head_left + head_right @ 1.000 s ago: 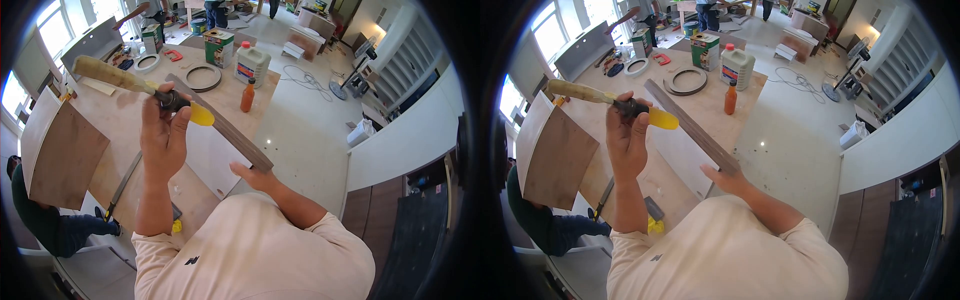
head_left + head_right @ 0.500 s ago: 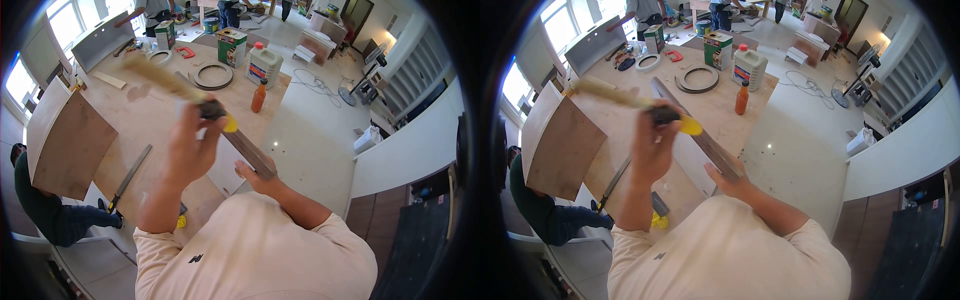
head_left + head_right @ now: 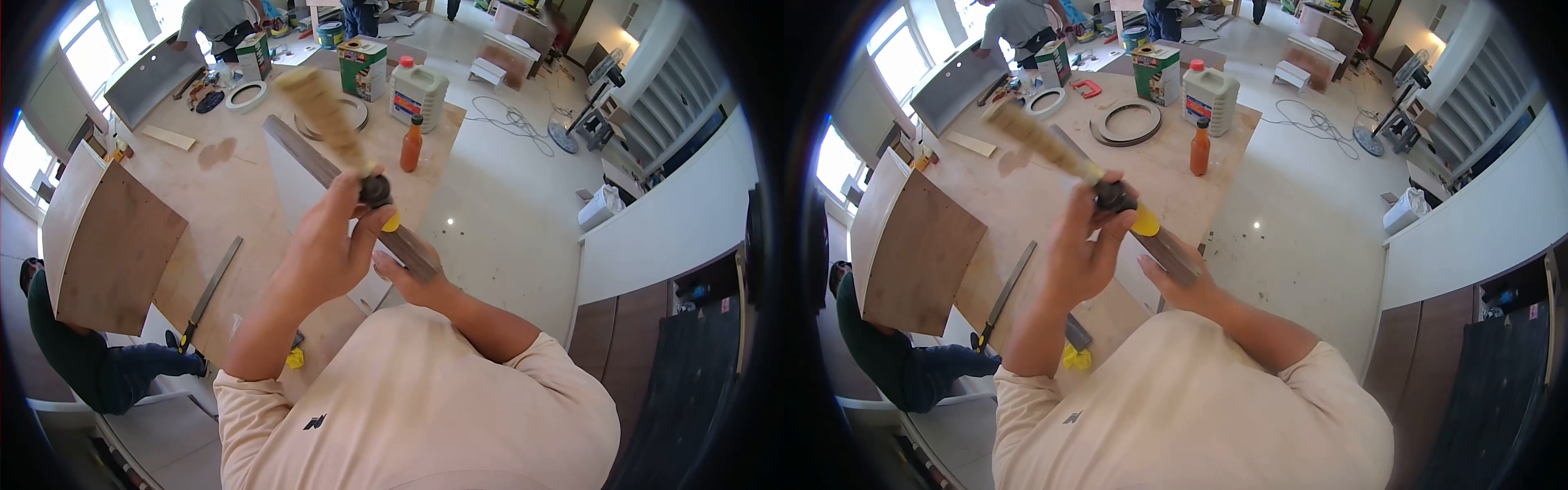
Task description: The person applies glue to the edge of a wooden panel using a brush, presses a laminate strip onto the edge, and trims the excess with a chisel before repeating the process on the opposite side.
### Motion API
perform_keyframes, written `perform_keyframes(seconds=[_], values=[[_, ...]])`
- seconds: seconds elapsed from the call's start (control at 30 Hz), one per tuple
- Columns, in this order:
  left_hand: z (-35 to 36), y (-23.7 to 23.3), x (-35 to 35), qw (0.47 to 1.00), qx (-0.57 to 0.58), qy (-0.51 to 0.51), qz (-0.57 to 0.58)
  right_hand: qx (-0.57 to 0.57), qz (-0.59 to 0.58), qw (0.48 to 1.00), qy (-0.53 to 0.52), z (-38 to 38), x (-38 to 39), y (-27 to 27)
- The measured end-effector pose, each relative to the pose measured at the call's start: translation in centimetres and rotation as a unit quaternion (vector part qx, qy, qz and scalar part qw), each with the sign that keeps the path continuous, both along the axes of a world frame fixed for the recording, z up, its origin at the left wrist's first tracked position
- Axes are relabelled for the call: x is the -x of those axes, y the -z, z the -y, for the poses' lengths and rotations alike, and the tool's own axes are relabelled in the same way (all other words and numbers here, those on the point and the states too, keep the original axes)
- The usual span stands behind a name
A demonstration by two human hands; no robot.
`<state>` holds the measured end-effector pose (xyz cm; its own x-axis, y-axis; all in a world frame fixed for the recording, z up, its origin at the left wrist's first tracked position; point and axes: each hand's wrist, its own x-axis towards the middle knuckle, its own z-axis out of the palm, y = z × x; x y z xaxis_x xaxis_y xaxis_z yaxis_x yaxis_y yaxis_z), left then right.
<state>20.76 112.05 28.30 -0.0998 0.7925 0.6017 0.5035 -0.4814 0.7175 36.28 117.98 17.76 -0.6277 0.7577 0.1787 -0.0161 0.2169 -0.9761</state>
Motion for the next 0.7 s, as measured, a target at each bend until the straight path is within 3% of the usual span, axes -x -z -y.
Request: perform_keyframes(seconds=[0.13,0.23,0.33,0.37,0.47,0.5,0.6,0.7], values=[[0.9,-0.6,-0.3,0.996,-0.056,0.058,0.045,0.005,-0.006,1.0,-0.014,0.0,-0.2,0.2],[0.6,-0.9,-0.3,0.997,0.064,0.036,-0.021,0.001,0.009,1.0,-0.021,0.2,-0.2,0.2],[1.2,-1.1,-0.6,0.995,-0.05,0.07,0.055,-0.028,-0.022,0.999,-0.02,0.1,-0.2,0.1],[1.3,-1.1,-0.6,0.999,0.025,0.046,-0.005,-0.042,-0.043,0.998,-0.023,0.2,-0.1,0.2],[1.4,-1.0,-0.9,0.997,0.045,0.067,-0.009,-0.035,-0.035,0.998,-0.043,0.0,-0.3,0.2],[1.8,-1.0,-1.1,0.997,-0.006,0.073,0.038,-0.049,-0.039,0.997,-0.036,-0.2,-0.2,0.0],[1.7,-0.7,-1.2,0.997,0.02,0.049,-0.056,-0.063,-0.032,0.997,-0.022,0.2,-0.2,0.0],[2.0,-0.5,-1.0,0.996,-0.012,0.073,0.049,-0.07,0.01,0.997,-0.025,-0.4,-0.2,-0.3]])
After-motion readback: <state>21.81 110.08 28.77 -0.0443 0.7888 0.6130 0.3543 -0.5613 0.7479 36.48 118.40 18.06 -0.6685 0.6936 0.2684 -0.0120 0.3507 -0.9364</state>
